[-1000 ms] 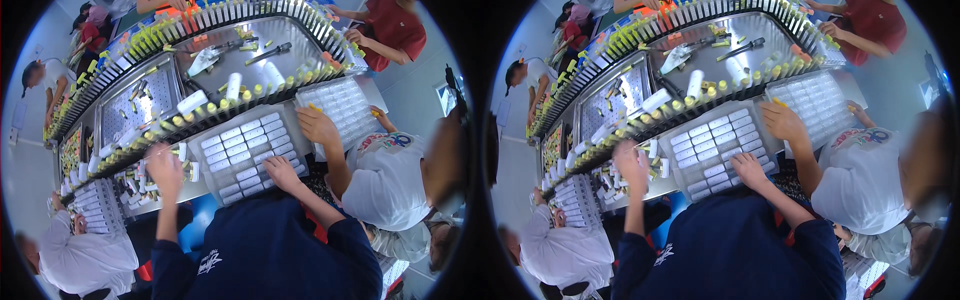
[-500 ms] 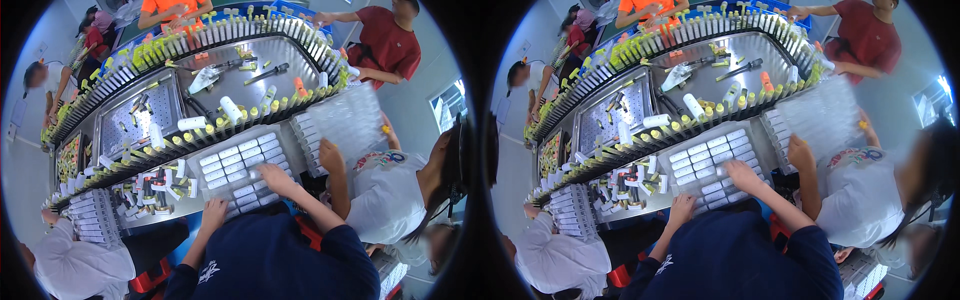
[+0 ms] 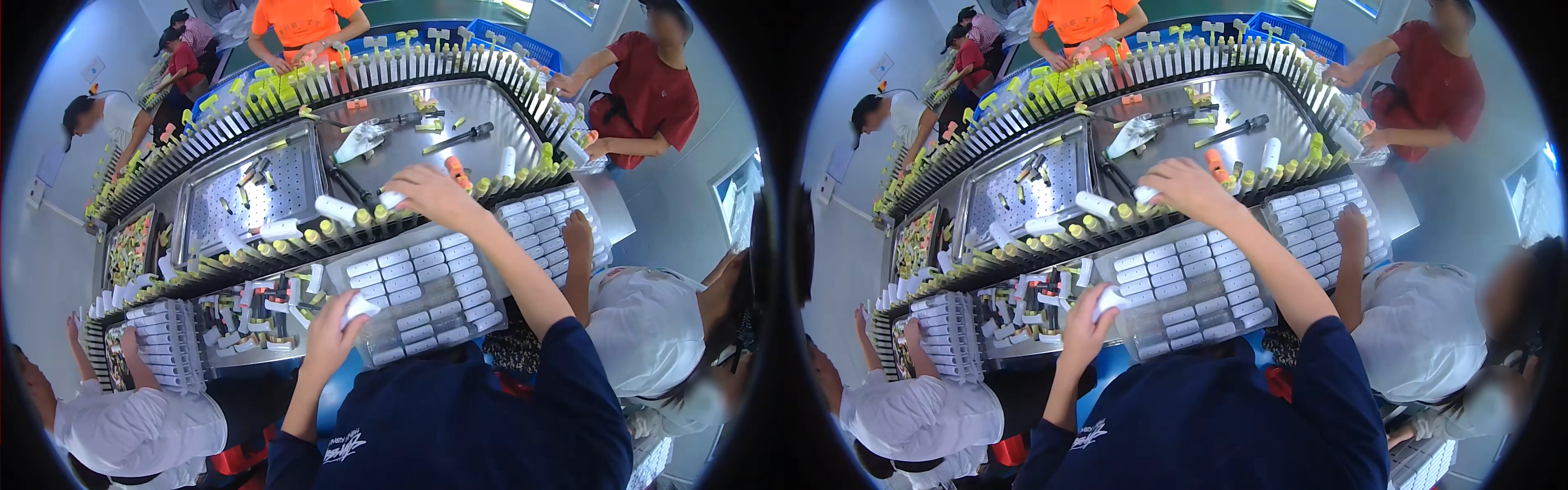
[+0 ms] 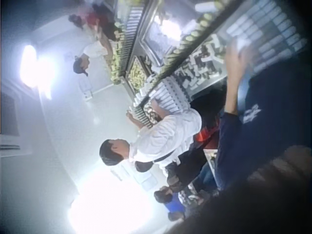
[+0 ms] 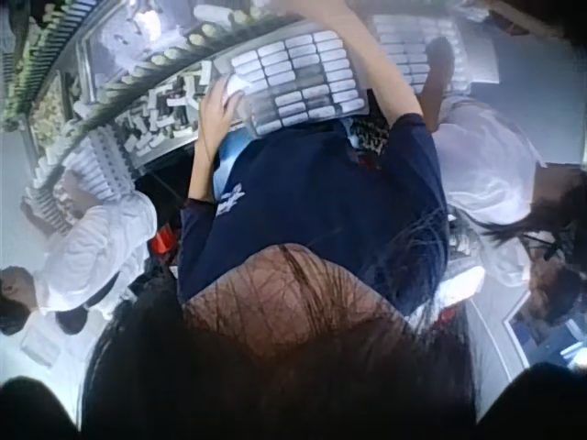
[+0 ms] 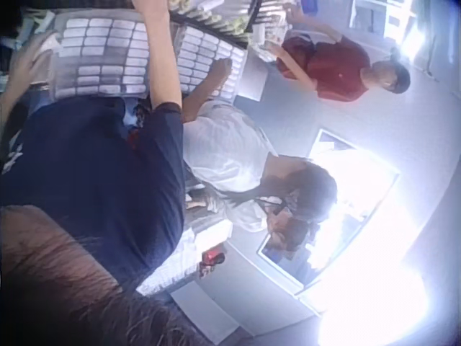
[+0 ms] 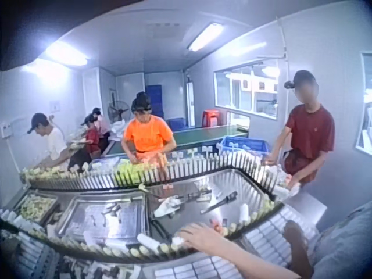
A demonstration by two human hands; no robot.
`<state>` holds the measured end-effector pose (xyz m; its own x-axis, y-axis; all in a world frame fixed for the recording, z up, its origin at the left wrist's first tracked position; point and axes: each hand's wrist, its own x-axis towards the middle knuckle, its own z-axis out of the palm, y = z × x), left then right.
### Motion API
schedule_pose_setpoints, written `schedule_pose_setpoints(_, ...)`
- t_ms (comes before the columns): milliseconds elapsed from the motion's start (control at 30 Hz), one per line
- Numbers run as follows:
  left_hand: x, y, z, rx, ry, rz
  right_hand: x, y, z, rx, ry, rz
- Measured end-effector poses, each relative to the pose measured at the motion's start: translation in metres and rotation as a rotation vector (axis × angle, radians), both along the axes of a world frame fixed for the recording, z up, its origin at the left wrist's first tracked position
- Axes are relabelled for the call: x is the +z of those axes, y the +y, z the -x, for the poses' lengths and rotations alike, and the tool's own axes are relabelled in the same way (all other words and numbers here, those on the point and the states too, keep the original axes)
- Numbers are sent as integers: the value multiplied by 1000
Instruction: The person repeatedly picks small white bottles from a tray and places them into a clear plastic organizer. They also handle yellow caps and other small components on a metal table, arranging them into rows. The task is performed by hand without visible tools.
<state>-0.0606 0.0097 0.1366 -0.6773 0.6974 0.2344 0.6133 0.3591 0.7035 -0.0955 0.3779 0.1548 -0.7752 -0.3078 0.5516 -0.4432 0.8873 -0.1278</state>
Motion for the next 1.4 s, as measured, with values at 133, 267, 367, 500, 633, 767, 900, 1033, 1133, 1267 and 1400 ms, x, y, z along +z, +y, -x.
schedule_pose_setpoints(133, 37, 13, 22, 65, 78, -213, -30, -49, 43, -85, -77, -74)
schedule_pose_setpoints(267, 83, 44, 39, 102, 128, -290, -38, -105, 51, -256, -56, -6)
schedule_pose_setpoints(367, 107, 76, 76, -31, 441, -185, -80, -118, 54, -206, -1, 281)
schedule_pose_setpoints(500, 83, 101, 109, 72, 322, -121, -80, -152, 56, -248, -191, 22)
schedule_pose_setpoints(633, 49, 140, 129, 247, 85, 166, -103, -193, 11, -86, -47, -7)
schedule_pose_setpoints(767, 25, 145, 134, 318, 67, 79, -53, -201, -107, 183, -159, 145)
schedule_pose_setpoints(900, -7, 146, 155, 423, 263, 324, -72, -157, -155, 174, -350, 211)
schedule_pose_setpoints(1033, -9, 128, 150, 504, 548, 467, -107, -103, -189, -67, -440, 243)
schedule_pose_setpoints(1133, -15, 107, 164, 472, 754, 196, -138, -74, -217, -191, -556, 165)
schedule_pose_setpoints(1267, -46, 85, 75, 387, 873, -11, -179, -66, -229, -313, -524, 92)
schedule_pose_setpoints(1400, -133, 76, -37, -150, 339, 289, -177, -70, -215, -324, -560, 83)
